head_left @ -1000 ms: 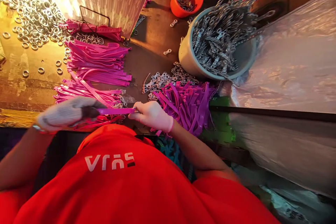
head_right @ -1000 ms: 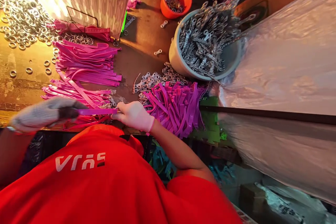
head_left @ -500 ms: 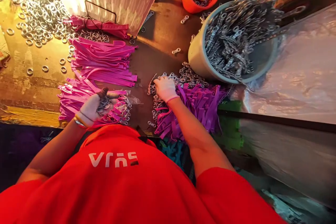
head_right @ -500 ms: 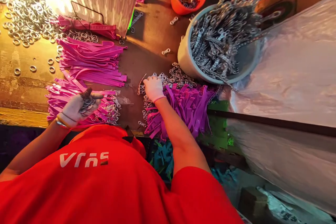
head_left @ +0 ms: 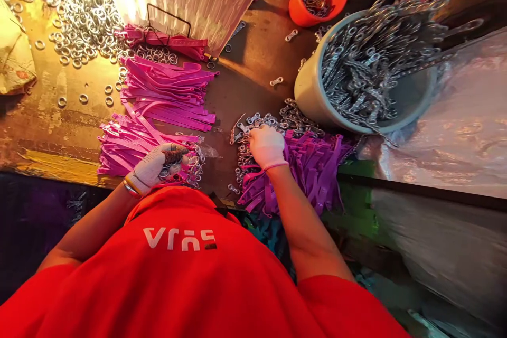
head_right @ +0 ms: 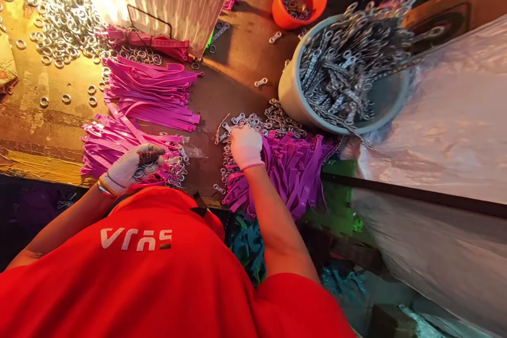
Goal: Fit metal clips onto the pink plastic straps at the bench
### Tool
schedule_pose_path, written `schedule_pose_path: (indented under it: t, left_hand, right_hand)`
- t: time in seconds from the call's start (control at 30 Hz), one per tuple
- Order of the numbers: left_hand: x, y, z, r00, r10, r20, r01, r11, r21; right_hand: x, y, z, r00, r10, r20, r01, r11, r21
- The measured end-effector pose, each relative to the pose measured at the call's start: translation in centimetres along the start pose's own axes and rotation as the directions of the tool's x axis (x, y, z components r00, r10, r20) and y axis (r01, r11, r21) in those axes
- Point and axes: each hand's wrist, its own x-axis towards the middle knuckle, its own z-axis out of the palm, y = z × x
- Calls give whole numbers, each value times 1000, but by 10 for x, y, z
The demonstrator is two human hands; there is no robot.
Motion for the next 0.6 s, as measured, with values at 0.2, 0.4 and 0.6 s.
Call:
schedule_pose_path:
  t: [0.2, 0.4, 0.6]
  left_hand:
    - [2, -3, -15, 989, -146, 13, 145, 953, -265]
    - [-5, 8, -22, 992, -118, -41, 89, 896, -435]
    - [-11, 6, -26, 995, -53, -81, 19, 926, -377]
  right_hand:
    - [-35, -35, 14, 990, -140, -35, 138, 855, 500]
    - [-18, -99, 19, 945, -268, -187, 320, 638, 701]
    - [31, -180, 6, 861, -479, -171, 486, 675, 555]
